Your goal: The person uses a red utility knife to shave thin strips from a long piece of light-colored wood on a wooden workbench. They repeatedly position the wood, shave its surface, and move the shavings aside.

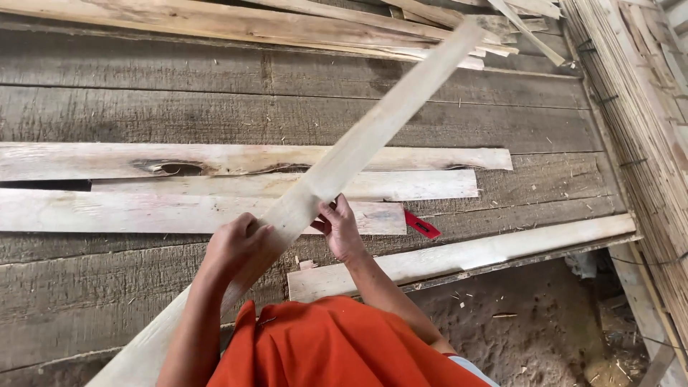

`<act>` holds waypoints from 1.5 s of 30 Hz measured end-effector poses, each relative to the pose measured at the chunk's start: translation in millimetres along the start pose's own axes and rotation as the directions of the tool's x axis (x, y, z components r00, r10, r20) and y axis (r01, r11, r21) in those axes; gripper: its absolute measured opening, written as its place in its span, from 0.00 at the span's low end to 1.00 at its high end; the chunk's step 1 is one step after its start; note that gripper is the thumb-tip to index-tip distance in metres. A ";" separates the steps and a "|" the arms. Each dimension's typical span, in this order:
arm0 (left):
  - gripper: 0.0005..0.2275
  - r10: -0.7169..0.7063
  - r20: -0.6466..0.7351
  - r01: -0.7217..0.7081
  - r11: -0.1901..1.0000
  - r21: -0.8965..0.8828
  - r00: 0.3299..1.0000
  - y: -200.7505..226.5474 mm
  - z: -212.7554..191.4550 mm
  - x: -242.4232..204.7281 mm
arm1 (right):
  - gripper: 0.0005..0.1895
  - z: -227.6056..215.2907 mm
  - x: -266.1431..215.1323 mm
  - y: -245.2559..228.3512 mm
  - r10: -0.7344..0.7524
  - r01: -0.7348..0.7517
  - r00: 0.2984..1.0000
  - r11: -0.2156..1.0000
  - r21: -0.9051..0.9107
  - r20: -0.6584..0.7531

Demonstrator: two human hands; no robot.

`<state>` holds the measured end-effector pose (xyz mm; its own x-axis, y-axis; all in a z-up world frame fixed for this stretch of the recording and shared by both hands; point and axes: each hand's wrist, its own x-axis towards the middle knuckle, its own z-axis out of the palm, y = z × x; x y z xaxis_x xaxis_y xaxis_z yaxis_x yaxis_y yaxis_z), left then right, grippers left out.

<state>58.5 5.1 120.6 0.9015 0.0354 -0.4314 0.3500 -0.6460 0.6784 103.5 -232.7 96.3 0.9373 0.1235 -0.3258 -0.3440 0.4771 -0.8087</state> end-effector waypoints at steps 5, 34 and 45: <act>0.15 -0.026 -0.130 0.010 0.993 -0.116 0.991 13.5 -18.0 -10.0 | 0.21 17.2 -17.9 18.4 0.104 -0.101 0.984 0.994 -0.033 0.146; 0.07 0.173 -0.977 -0.697 0.716 0.035 0.128 50.2 -138.1 -149.7 | 0.10 176.6 -65.2 26.6 0.096 0.126 0.638 0.966 -0.227 0.764; 0.13 0.055 -0.998 -0.762 0.647 0.035 0.001 33.7 -162.5 -196.9 | 0.12 245.1 -94.7 -8.2 -0.050 0.330 0.666 0.914 -0.235 0.744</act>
<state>-65.8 100.3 325.0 0.2741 0.7258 0.6309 -0.4694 -0.4716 0.7465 31.1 -35.0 253.8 0.6829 0.7061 0.1873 -0.0181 0.2727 -0.9619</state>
